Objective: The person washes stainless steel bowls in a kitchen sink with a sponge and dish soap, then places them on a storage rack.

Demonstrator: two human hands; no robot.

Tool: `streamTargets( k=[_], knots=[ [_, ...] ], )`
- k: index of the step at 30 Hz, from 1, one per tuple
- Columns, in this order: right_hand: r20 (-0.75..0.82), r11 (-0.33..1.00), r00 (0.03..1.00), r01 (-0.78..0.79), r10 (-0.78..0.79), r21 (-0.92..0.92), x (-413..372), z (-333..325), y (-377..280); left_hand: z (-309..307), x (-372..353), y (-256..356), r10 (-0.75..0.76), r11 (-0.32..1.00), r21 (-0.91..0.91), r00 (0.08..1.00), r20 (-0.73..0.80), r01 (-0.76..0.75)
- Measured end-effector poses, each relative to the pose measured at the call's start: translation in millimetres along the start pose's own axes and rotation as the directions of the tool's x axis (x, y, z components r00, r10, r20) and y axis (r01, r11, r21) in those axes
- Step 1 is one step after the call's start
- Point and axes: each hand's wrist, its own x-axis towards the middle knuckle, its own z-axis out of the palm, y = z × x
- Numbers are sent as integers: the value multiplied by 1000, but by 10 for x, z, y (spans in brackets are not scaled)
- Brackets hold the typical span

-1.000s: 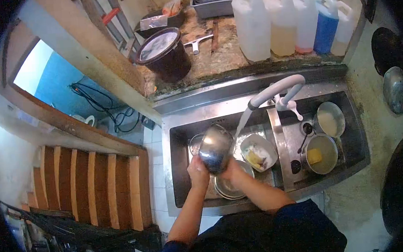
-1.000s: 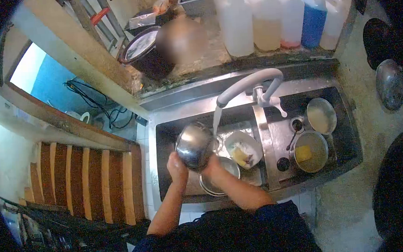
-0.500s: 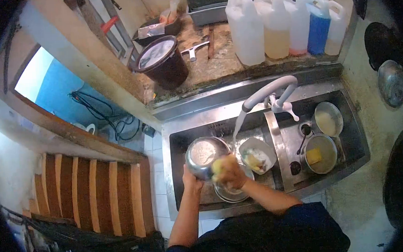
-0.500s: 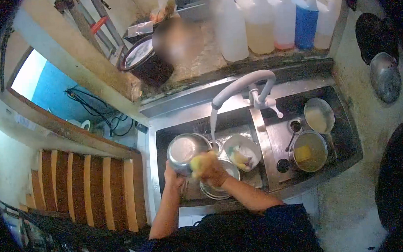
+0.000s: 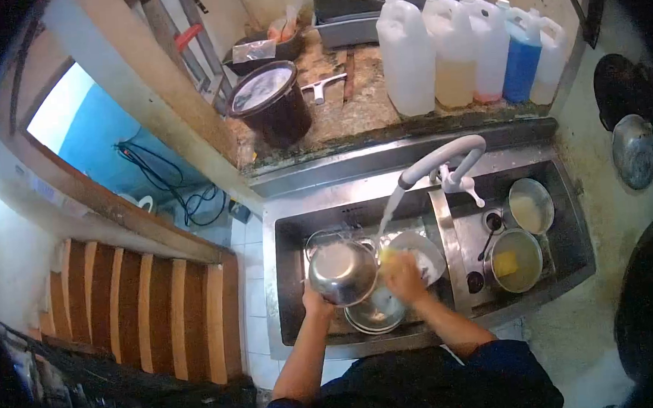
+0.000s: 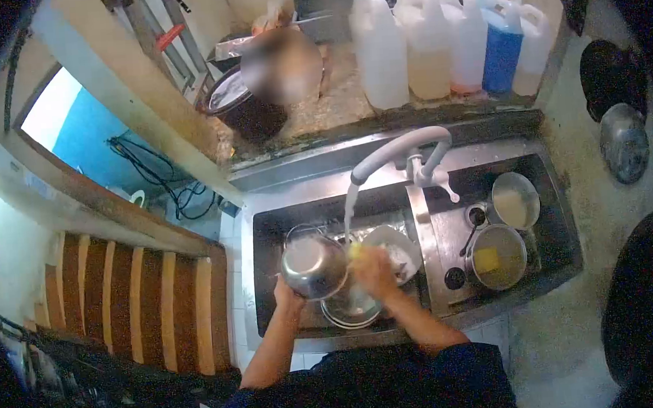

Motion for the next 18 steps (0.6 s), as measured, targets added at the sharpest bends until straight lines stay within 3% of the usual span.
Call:
streamTargets(
  k=[1, 2, 3, 4, 5, 7, 8, 10, 11, 12, 13, 15, 16, 18],
  knots=[
    [11, 965, 971, -234, 237, -120, -96, 79, 131, -250, 140, -136, -54, 998, -18, 997, 55, 55],
    [159, 817, 859, -512, 487, 265, -209, 324, 319, -465, 303, -274, -105, 993, -33, 988, 117, 110],
    [374, 464, 696, -700, 613, 543, -276, 642, 589, -502, 418, -355, -149, 986, -45, 969, 196, 161],
    [533, 141, 622, -716, 574, 684, -243, 638, 547, -27, 12, -232, -252, 961, -59, 945, 208, 269],
    [675, -211, 528, -686, 516, 697, -210, 636, 506, 31, -15, -333, -291, 950, -52, 934, 206, 307],
    [739, -581, 580, -486, 343, 652, 280, 67, -310, 111, -45, -485, -368, 923, -40, 907, 205, 383],
    [675, -542, 637, -441, 372, 715, 362, 88, -360, 145, -63, -488, -413, 910, 35, 893, 176, 414],
    [628, 13, 720, -661, 295, 751, 499, 42, -246, 249, -116, -459, -495, 862, 184, 862, 109, 472],
    [621, 303, 745, -667, 242, 681, 549, 25, -193, 264, -135, -455, -533, 826, 259, 843, 69, 501],
    [626, 566, 757, -604, 187, 562, 552, 12, -169, 209, -60, -497, -433, 893, 233, 877, 208, 386],
    [719, 713, 682, -571, 137, 406, 558, 13, -221, 234, -10, -497, -447, 881, 293, 855, 263, 371],
    [877, 922, 468, -376, 109, 86, 571, 29, -382, 331, 100, -463, -480, 854, 403, 798, 364, 330],
    [808, 916, 589, -305, -34, 260, 248, 528, -96, 274, 258, -494, -450, 861, 388, 848, 278, 330],
    [828, 897, 559, -390, 51, 208, 208, 243, -130, 541, -27, -260, -283, 804, 582, 939, 194, 122]
  ],
)
